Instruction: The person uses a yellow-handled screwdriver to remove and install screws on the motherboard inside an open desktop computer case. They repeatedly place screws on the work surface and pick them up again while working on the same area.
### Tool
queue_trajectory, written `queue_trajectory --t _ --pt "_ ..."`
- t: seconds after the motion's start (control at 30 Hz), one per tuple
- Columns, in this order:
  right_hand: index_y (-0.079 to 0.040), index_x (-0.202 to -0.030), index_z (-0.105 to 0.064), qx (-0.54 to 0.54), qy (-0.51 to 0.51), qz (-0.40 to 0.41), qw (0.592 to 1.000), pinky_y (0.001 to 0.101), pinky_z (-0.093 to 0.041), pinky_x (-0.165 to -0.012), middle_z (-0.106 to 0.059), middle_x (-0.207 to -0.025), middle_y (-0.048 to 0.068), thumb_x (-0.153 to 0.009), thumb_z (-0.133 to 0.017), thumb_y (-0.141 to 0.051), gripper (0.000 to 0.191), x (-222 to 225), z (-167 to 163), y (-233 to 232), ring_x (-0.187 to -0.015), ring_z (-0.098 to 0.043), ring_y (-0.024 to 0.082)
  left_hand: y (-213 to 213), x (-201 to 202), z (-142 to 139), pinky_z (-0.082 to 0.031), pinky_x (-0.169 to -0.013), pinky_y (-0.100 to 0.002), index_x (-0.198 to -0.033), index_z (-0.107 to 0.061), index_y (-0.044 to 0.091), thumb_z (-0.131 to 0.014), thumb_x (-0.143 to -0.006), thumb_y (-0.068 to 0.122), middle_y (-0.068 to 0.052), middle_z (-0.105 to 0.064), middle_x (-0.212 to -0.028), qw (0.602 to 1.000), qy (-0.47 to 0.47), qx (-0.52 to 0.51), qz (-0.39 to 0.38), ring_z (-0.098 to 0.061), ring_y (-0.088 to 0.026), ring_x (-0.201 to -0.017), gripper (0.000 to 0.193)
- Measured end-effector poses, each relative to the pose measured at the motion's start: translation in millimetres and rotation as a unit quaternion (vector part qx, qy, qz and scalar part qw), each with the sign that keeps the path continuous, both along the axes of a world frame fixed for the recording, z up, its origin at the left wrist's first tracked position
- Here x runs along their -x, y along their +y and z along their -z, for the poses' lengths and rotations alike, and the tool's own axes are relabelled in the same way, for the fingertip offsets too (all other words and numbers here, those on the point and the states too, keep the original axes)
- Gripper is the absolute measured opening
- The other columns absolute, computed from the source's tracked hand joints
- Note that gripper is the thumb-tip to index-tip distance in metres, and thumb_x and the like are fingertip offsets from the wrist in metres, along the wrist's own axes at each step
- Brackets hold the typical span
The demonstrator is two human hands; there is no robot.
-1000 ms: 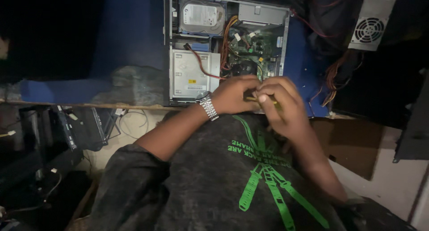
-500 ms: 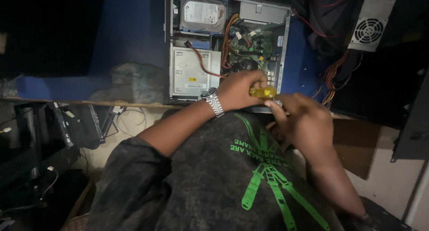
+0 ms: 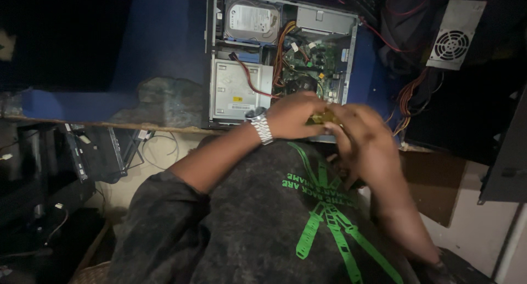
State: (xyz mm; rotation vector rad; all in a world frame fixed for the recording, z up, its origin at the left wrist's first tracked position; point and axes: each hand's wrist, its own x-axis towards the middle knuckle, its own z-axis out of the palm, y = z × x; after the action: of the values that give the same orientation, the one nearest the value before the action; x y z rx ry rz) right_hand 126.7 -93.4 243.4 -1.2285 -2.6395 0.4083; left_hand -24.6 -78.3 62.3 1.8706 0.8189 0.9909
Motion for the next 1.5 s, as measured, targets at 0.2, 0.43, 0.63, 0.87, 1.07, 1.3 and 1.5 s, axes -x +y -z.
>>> queue_trajectory --t 0.2,0.43,0.63,0.87,1.07,1.3,1.5 --pt "0.001 -0.12 -0.07 -0.009 0.003 -0.005 1.0 0.0397 -0.057 -0.085 -0.072 -0.113 0.018 -0.09 -0.079 -0.016 0.036 -5 -9 -1 -0.1 -0.071 0.032 -4 8 -13 -0.057 -0.081 -0.043 -0.113 -0.072 0.016 -0.072 -0.092 0.036 -0.007 -0.074 -0.105 1.0 0.005 0.014 0.008 -0.072 -0.028 -0.096 0.029" --pt "-0.003 -0.112 -0.073 -0.016 -0.041 0.053 0.998 0.0414 -0.056 -0.082 -0.072 -0.1 0.014 -0.094 -0.079 -0.02 0.025 7 -12 1 -0.092 -0.07 0.03 2 11 -34 -0.057 -0.078 -0.043 -0.106 -0.074 0.016 -0.077 -0.085 0.045 -0.005 -0.077 -0.102 0.993 0.102 0.067 -0.007 -0.073 -0.027 -0.095 0.036" --pt "-0.003 -0.115 -0.07 -0.025 -0.017 -0.03 0.999 0.0411 -0.057 -0.084 -0.072 -0.111 0.016 -0.084 -0.075 -0.012 0.033 2 -23 2 -0.1 -0.07 0.032 6 23 -32 -0.057 -0.093 -0.038 -0.131 -0.066 0.015 -0.065 -0.101 0.03 -0.005 -0.072 -0.12 0.991 -0.064 0.077 0.086 -0.073 -0.024 -0.107 0.034" --pt "-0.006 -0.112 -0.073 0.02 -0.077 0.078 0.994 0.0416 -0.057 -0.08 -0.071 -0.098 0.012 -0.093 -0.082 -0.023 0.027 1 -12 6 -0.088 -0.071 0.028 8 17 -42 -0.057 -0.083 -0.039 -0.111 -0.071 0.015 -0.078 -0.084 0.039 -0.004 -0.074 -0.109 0.988 0.106 0.111 0.018 -0.073 -0.024 -0.099 0.037" --pt "-0.008 -0.117 -0.071 -0.023 0.002 -0.031 0.999 0.038 -0.058 -0.091 -0.069 -0.118 0.012 -0.092 -0.073 -0.008 0.025 5 -22 4 -0.106 -0.072 0.029 7 25 -39 -0.055 -0.091 -0.041 -0.135 -0.063 0.012 -0.067 -0.097 0.025 -0.008 -0.07 -0.125 0.998 -0.006 0.031 0.058 -0.069 -0.028 -0.112 0.04" --pt "-0.004 -0.108 -0.074 0.006 -0.005 0.062 0.998 0.0394 -0.056 -0.084 -0.068 -0.11 0.013 -0.086 -0.085 -0.019 0.029 9 -11 6 -0.097 -0.069 0.03 2 20 -50 -0.056 -0.081 -0.041 -0.116 -0.069 0.014 -0.074 -0.086 0.032 -0.008 -0.073 -0.11 0.995 0.071 0.067 -0.01 -0.071 -0.029 -0.099 0.035" --pt "-0.006 -0.121 -0.07 0.032 0.061 -0.013 0.998 0.0369 -0.058 -0.096 -0.068 -0.126 0.012 -0.089 -0.075 0.001 0.033 0 -11 4 -0.116 -0.07 0.03 2 24 -37 -0.055 -0.085 -0.044 -0.124 -0.064 0.01 -0.067 -0.095 0.022 -0.011 -0.071 -0.111 0.997 0.021 0.057 0.044 -0.07 -0.033 -0.104 0.032"
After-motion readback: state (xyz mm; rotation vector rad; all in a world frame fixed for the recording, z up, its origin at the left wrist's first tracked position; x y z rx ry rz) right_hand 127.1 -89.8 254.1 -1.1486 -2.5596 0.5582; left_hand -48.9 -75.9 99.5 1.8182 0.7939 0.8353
